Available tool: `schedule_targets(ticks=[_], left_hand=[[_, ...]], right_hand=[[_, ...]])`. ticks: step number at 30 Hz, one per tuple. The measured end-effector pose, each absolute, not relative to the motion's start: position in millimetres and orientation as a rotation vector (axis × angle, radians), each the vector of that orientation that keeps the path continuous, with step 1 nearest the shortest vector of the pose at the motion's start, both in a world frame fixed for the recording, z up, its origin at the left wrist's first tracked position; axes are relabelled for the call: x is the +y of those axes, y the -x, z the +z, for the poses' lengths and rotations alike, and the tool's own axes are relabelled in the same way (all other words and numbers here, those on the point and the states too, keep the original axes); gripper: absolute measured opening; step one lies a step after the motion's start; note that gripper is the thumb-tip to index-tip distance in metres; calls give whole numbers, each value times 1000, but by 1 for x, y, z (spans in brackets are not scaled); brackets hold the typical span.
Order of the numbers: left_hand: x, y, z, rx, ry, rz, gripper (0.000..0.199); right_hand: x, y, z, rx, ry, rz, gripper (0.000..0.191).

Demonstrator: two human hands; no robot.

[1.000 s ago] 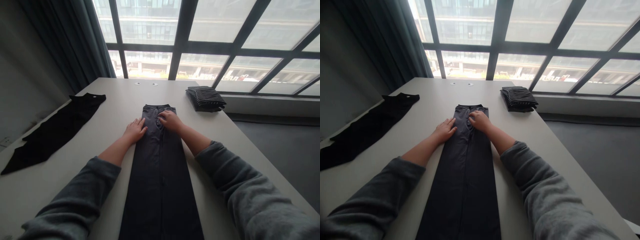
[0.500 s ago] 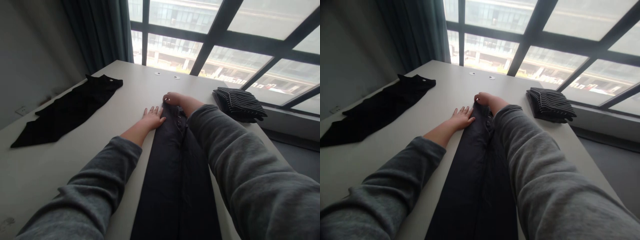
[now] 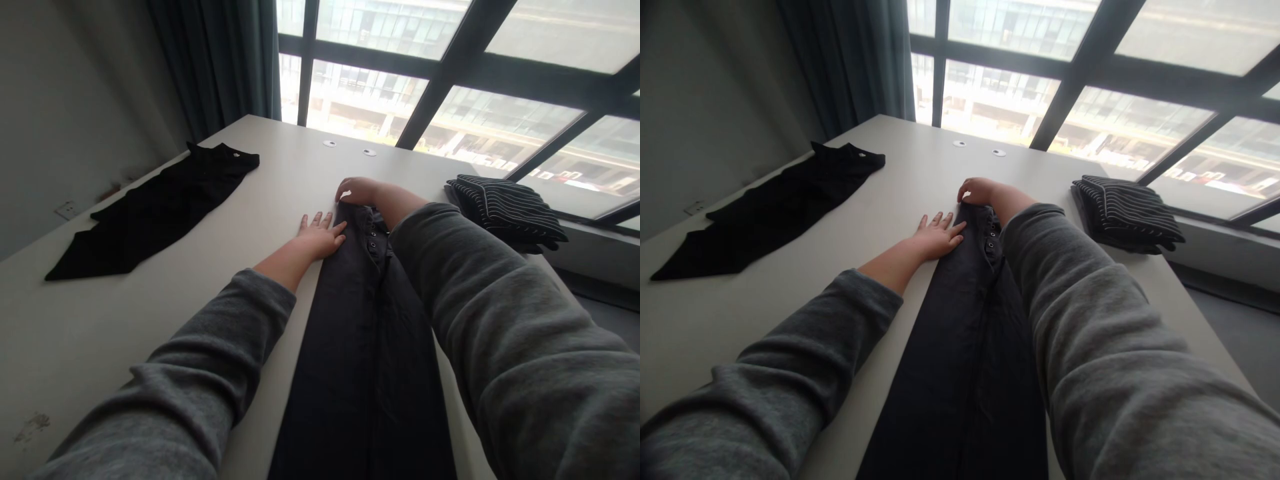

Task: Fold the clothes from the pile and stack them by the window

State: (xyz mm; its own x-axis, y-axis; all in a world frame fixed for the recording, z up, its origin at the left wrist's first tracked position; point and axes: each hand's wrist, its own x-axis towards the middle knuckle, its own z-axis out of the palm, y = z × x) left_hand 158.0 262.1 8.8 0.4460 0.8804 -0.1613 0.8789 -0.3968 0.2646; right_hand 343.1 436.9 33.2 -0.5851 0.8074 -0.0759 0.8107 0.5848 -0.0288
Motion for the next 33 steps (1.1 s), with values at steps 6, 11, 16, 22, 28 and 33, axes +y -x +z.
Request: schedule_targets(ticks=[6, 11, 16, 22, 28, 33], left_hand=[[255, -162, 13, 1552, -2395, -52, 75], [250, -162, 18, 1589, -2397, -123, 75], [234, -174, 29, 1596, -2585, -25, 75], [199, -207, 23, 1337, -2666, -62, 83], [192, -209, 9, 1358, -2611, -68, 86], [190, -204, 22, 1340, -2696, -52, 79]], right_hand=[[436, -344, 16, 2759, -1447, 103, 29], [420, -347, 5, 2830, -1661, 226, 32], [397, -363, 18, 2989, -1731, 264, 41], [370, -381, 9, 2990, -1226, -101, 51], [355, -369, -13, 2838, -1393, -120, 62], [335, -379, 9, 2904, -1691, 155, 54]])
